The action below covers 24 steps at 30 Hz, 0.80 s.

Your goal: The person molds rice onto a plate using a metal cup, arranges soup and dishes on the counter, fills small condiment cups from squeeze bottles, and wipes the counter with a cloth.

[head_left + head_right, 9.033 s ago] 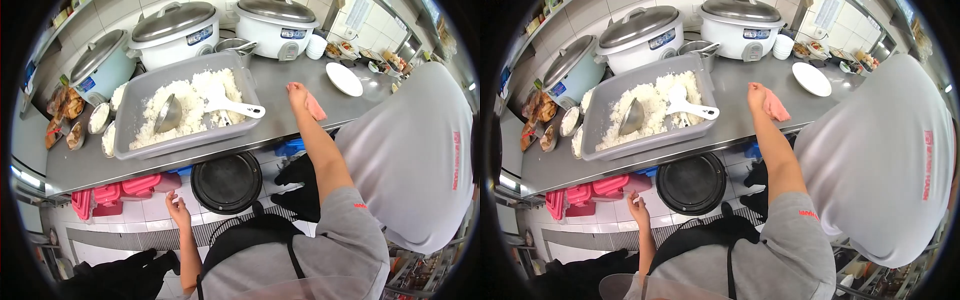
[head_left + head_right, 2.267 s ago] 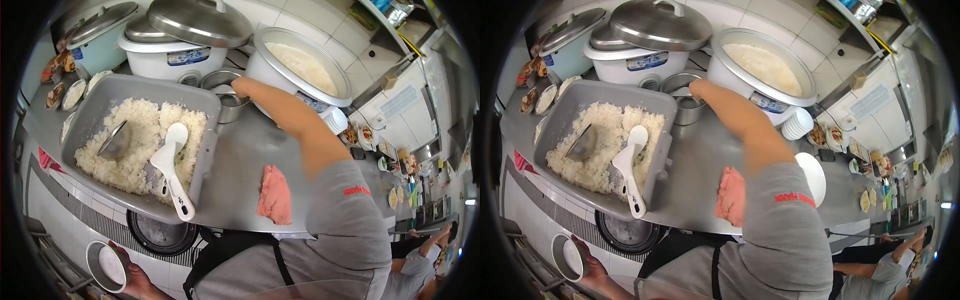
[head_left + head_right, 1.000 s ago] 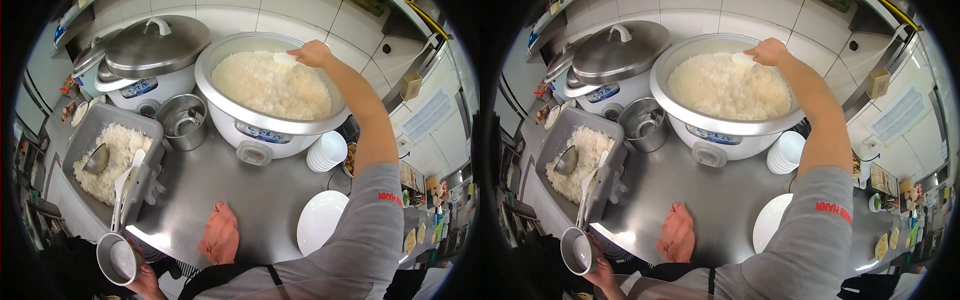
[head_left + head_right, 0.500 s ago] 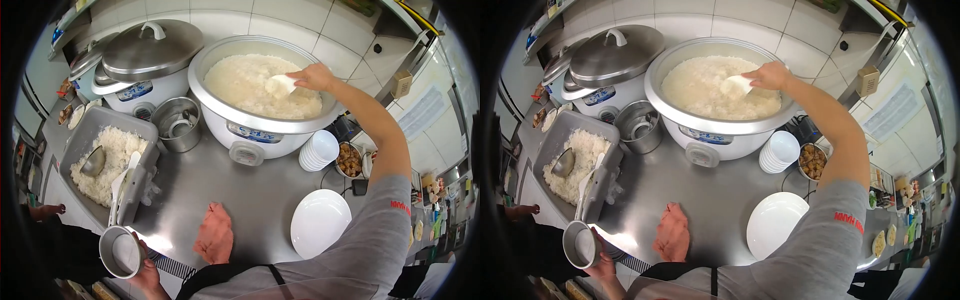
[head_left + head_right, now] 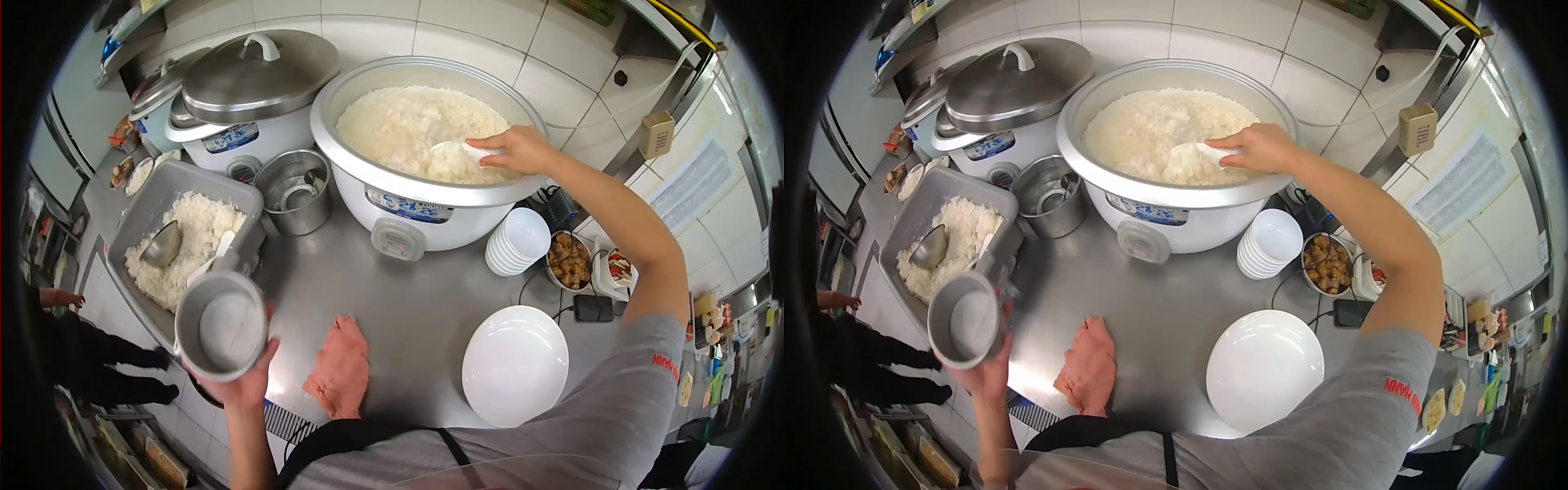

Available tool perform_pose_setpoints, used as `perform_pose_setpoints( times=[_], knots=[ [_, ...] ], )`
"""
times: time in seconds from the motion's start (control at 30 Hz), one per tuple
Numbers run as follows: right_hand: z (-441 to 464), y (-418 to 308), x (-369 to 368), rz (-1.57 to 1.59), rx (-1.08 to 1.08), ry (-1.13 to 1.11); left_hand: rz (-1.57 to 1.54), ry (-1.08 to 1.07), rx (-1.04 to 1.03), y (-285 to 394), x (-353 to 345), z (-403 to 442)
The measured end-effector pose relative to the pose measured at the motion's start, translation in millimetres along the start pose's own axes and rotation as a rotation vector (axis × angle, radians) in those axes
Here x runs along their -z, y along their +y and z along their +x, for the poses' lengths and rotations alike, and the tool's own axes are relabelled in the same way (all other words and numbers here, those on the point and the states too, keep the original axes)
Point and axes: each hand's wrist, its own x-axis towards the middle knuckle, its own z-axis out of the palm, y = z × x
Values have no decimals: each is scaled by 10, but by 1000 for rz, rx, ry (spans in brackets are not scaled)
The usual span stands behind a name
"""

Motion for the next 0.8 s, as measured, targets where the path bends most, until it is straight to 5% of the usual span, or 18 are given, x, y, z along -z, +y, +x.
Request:
perform_pose_setpoints(
  times=[0.2, 0.5, 0.8],
  knots=[
    [160, 276, -378, 321, 282, 105, 159, 0, 47, -428, -647, 1045],
    [261, 406, -190, 735, -64, -322, 323, -108, 16, -893, -809, 2370],
    [419, 525, 822, 595, -127, 26, 306, 4, 115, -1214, -682, 2837]
  ],
)
